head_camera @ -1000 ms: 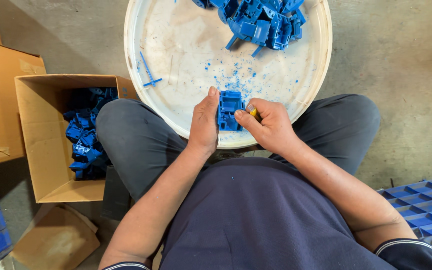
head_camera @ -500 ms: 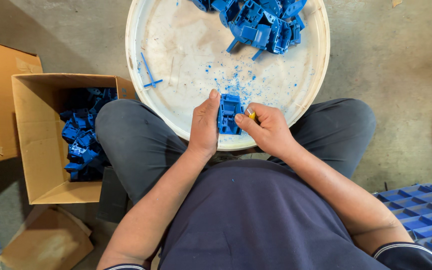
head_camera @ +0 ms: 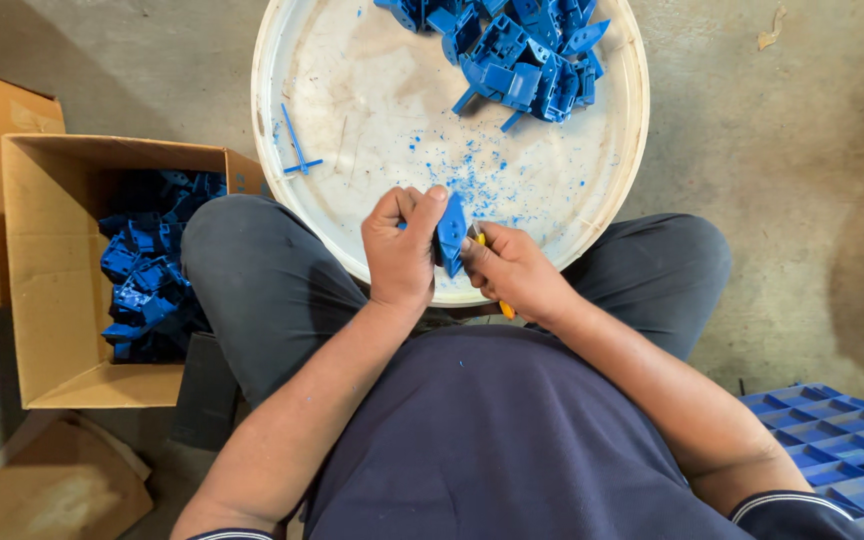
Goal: The person scrapes excess material from blue plastic components using a small yellow tool over a white bucket lid.
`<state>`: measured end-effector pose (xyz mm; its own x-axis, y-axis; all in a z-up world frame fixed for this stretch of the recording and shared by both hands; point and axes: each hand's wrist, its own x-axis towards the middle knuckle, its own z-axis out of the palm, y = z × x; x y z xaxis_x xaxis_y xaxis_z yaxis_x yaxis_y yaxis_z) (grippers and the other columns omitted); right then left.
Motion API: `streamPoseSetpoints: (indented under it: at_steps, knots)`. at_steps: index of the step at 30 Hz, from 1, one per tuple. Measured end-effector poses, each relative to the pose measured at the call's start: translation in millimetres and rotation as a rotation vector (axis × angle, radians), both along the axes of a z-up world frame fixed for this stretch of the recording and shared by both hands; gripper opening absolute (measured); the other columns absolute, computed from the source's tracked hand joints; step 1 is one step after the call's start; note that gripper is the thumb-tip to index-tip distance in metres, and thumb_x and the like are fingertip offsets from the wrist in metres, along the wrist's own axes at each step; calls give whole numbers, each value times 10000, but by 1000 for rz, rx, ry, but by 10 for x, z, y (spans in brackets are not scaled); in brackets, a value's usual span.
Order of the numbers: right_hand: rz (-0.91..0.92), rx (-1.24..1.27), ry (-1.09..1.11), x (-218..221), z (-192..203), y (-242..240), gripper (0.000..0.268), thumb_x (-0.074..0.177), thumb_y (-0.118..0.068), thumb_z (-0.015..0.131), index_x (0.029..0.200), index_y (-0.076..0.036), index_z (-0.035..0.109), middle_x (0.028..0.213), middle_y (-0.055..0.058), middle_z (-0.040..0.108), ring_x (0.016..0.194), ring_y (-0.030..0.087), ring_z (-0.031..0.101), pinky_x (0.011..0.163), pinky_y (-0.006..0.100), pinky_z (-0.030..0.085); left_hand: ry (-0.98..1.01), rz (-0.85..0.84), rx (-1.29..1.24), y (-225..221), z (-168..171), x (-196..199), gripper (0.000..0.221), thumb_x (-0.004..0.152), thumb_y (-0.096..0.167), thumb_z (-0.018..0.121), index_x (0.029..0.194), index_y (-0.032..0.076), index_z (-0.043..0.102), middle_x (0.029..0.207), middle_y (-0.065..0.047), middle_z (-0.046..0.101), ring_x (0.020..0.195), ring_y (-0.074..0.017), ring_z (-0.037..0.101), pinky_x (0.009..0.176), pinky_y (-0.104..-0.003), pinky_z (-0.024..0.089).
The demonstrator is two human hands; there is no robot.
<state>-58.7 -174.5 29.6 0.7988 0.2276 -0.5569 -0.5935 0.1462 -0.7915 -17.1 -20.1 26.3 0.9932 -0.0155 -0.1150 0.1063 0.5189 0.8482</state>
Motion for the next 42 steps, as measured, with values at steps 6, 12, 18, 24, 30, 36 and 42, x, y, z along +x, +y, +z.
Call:
streamPoseSetpoints:
  at_steps: [6,12,18,24,30,36,42]
  knots:
    - [136,-655,-675,-34,348,-95,398,864,-321,782,1087,-29,630,724,16,593,613,139,538,586,322,465,-115,87,477,82,13,19,510,987,186,772,685,83,375,633,44,403,649,-49,323,556,-268,341]
    - [216,-1010,-935,-13,541,69,509,727,-399,907,1019,-49,680,766,62,616,740,252,598,641,390,481,-140,153,599,93,51,38,495,999,222,754,680,76,405,603,41,402,619,-60,321,541,-285,327]
    - [189,-1107,-1003,5,536,115,462,770,-430,892,958,-57,695,751,55,604,733,263,571,637,411,471,-140,150,638,87,28,29,499,1004,222,748,678,68,403,594,25,387,611,-75,311,531,-307,320]
    - [191,-1131,-984,-21,498,118,454,780,-438,877,927,-56,680,749,52,599,735,263,569,625,406,467,-146,149,680,81,19,31,503,1005,229,746,678,65,400,583,12,385,603,-88,309,528,-321,322]
    - [192,-1122,-1006,-22,494,107,437,801,-430,868,918,-56,674,761,55,601,740,267,565,635,411,468,-153,152,714,80,17,36,520,1005,232,747,676,65,380,581,5,363,600,-96,295,523,-330,315]
    - [215,-1138,-981,-19,490,109,443,811,-440,848,913,-46,670,762,76,602,746,300,570,645,439,475,-132,143,718,63,14,34,510,1004,222,741,675,67,382,578,7,368,597,-95,296,516,-329,311]
    - [259,-1080,-912,-13,437,128,411,864,-418,801,906,-30,672,705,108,601,702,316,582,629,452,473,-173,146,728,60,13,57,507,1013,211,735,677,65,385,585,4,371,593,-96,297,522,-328,313]
